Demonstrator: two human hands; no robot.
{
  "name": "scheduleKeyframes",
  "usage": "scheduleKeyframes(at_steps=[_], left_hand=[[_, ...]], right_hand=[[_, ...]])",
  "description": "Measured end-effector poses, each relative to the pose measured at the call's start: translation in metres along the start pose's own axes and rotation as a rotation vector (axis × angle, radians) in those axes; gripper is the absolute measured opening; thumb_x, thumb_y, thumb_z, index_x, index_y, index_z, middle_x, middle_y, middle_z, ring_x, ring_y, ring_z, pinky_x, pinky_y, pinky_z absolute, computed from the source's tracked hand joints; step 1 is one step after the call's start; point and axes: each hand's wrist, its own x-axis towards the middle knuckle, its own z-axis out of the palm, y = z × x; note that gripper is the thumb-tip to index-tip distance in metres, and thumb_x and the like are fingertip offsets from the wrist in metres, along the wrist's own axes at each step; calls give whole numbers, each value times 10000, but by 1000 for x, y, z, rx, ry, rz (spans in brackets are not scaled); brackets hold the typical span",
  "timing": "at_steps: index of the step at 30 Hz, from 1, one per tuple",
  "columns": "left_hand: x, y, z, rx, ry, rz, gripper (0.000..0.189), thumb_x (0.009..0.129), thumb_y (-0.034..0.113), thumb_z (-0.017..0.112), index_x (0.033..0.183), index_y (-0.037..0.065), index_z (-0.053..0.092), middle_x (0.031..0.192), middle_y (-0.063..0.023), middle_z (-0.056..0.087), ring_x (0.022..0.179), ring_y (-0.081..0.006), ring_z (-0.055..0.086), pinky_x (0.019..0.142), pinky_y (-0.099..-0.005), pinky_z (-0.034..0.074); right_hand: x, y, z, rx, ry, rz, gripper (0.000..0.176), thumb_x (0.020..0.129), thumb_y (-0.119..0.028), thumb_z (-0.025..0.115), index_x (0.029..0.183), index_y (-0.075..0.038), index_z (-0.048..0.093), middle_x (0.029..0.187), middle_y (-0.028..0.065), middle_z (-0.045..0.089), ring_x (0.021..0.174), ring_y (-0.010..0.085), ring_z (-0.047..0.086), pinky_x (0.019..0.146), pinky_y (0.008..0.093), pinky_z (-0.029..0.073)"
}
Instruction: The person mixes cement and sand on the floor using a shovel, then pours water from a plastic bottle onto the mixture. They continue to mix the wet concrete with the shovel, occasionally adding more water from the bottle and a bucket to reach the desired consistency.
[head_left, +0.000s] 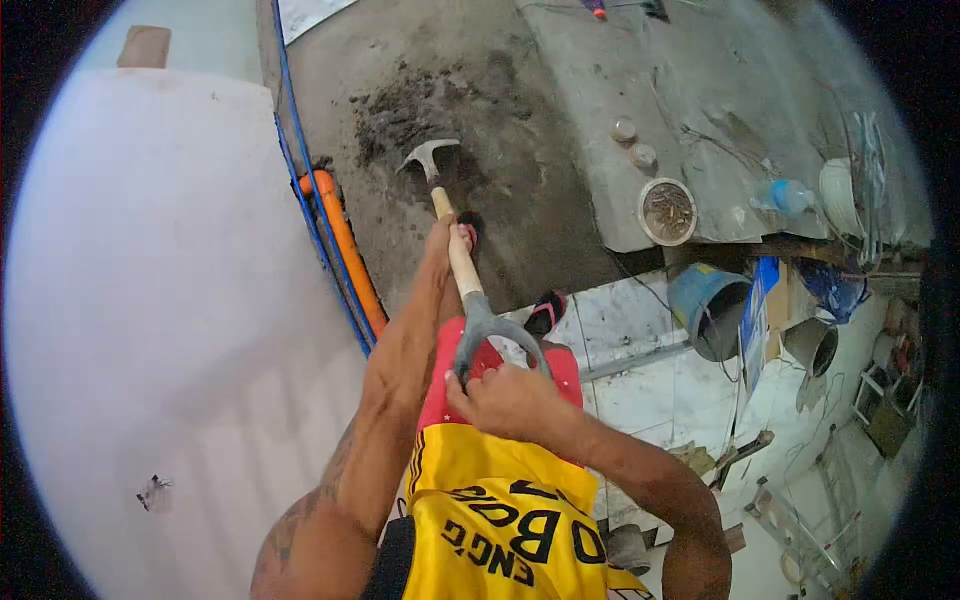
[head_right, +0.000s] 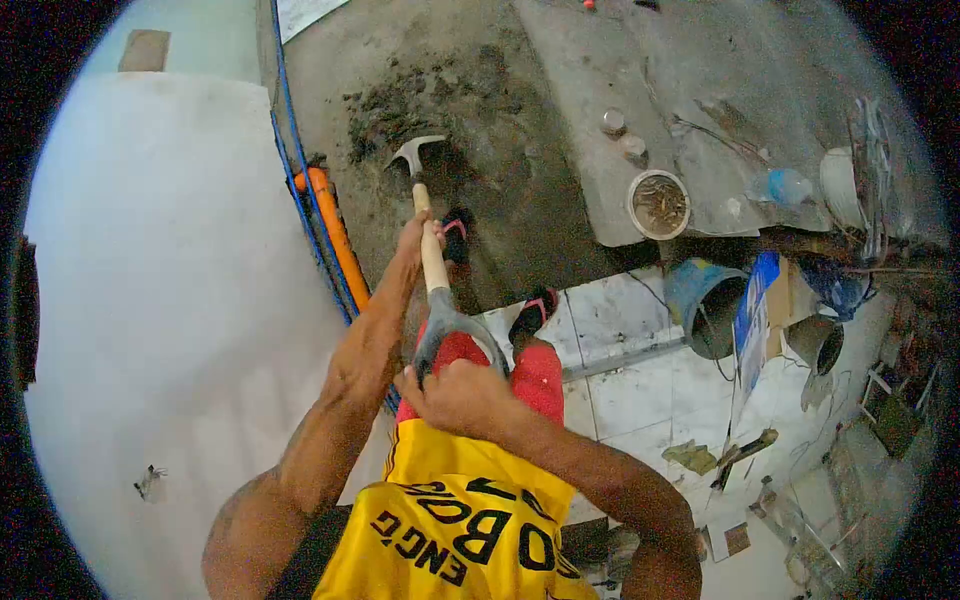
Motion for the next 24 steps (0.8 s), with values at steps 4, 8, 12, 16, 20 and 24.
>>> scheduleKeyframes(at_steps=[4,8,12,16,20,24], left_hand=[[-46,-8,23,54,-48,-45,169,933,276,511,924,128,428,628,-14,469,491,-120,486,403,-251,447],[-35,-33,-18,136,-1,-28,189,921,281,526,913,112,442,636,-20,496,491,-126,488,426,-260,458],[-48,-32,2,145,14,-37,220,906,299,549,920,101,454,632,-22,492,484,-132,483,431,-265,459],[-78,-45,16,240,115,8,219,899,304,555,911,105,464,624,-23,486,484,-141,487,432,-277,463],[-36,-48,5,406,153,-20,195,874,268,592,897,110,480,617,-23,478,495,-150,497,433,-288,463],[-28,-81,43,203,121,-47,172,836,230,632,893,124,508,602,-21,469,509,-173,518,446,-296,475]], right_hand=[[-22,-29,-89,-32,-7,10,343,804,-173,537,1108,-21,584,668,29,577,559,157,587,437,293,451],[-28,-16,-19,54,-45,61,365,810,-171,530,1136,-11,566,593,-14,468,503,126,506,424,269,410],[-42,-31,-76,9,80,69,395,790,-167,536,1148,-3,558,585,-21,458,522,150,558,436,294,451],[-61,-47,-74,144,58,65,402,776,-170,542,1141,-3,561,581,-22,439,487,135,509,414,278,415],[-68,-21,-37,24,236,144,379,797,-170,521,1138,-10,563,594,-5,454,528,146,538,454,284,436],[-134,-29,-84,529,601,806,412,743,-71,664,1144,-38,575,771,54,599,591,156,565,525,263,467]])
